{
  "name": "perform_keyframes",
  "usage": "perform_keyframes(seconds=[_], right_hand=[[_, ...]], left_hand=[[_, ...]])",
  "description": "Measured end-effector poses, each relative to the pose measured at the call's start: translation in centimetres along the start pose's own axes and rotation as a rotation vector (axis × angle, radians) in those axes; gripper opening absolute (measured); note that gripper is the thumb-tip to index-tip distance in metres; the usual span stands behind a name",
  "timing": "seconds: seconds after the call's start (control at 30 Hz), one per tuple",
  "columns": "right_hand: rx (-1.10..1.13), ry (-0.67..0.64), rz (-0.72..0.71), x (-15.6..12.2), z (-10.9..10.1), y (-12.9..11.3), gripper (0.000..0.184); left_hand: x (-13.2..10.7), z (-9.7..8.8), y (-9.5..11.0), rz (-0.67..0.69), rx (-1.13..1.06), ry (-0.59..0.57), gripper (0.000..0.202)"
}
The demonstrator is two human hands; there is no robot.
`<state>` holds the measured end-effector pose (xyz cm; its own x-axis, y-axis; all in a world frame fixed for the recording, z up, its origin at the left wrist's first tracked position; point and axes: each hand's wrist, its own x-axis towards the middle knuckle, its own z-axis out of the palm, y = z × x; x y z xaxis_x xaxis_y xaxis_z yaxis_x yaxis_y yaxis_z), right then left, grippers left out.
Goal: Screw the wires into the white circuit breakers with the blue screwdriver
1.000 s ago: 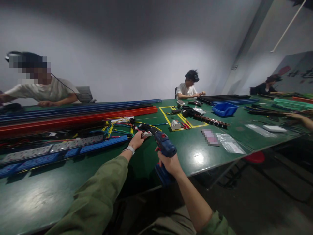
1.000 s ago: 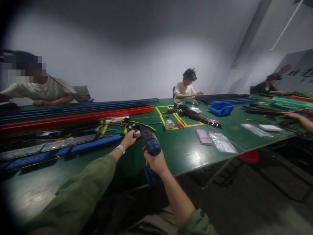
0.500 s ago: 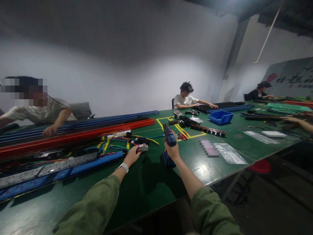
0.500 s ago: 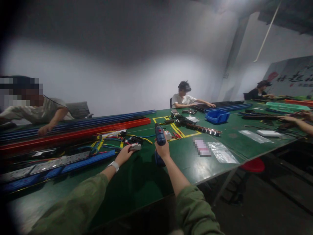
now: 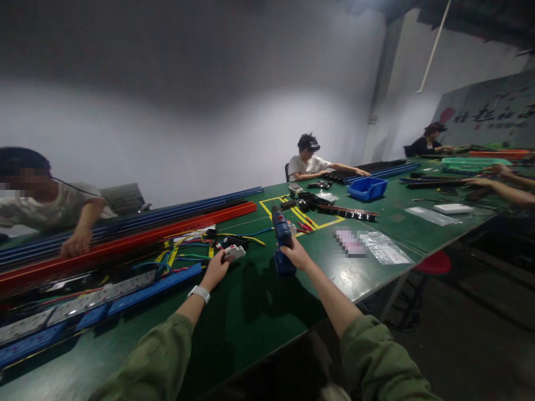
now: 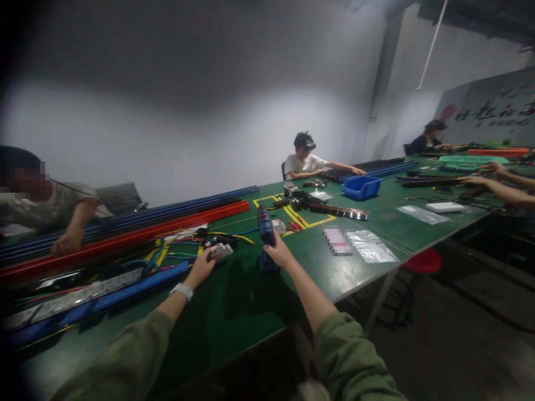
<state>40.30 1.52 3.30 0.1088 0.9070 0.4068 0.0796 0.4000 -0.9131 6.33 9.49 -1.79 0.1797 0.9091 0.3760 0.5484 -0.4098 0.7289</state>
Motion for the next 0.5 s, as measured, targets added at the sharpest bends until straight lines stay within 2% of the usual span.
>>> perform_keyframes(seconds=[0.1, 0.13, 0.2, 0.23, 0.37, 0.5], right_hand=[[0.123, 0.129, 0.081, 1.2, -2.6, 1.8, 0.058], [0.046, 0.195, 0.100, 1.9, -3.4, 2.4, 0.056], [-0.294, 0.270, 0.111, 3.4, -5.0, 3.6, 0.053], [-0.479, 0.258, 0.106, 4.1, -5.6, 4.2, 0.053], [-0.763, 0.193, 0.116, 5.7, -6.9, 6.3, 0.053], [-1.008, 0.120, 0.198, 6.4, -6.8, 7.7, 0.050]], left_hand=[[0.3, 0.0, -0.7, -0.029, -0.088, 0.039, 0.035], [0.4, 0.0, -1.0, -0.043, -0.121, 0.044, 0.038], [0.6, 0.0, -1.5, -0.072, -0.183, 0.057, 0.045], [0.7, 0.0, -1.7, -0.084, -0.214, 0.060, 0.048], [1.0, 0.1, -2.4, -0.124, -0.343, 0.032, 0.068], [0.9, 0.1, -2.4, -0.181, -0.493, 0.004, 0.084]])
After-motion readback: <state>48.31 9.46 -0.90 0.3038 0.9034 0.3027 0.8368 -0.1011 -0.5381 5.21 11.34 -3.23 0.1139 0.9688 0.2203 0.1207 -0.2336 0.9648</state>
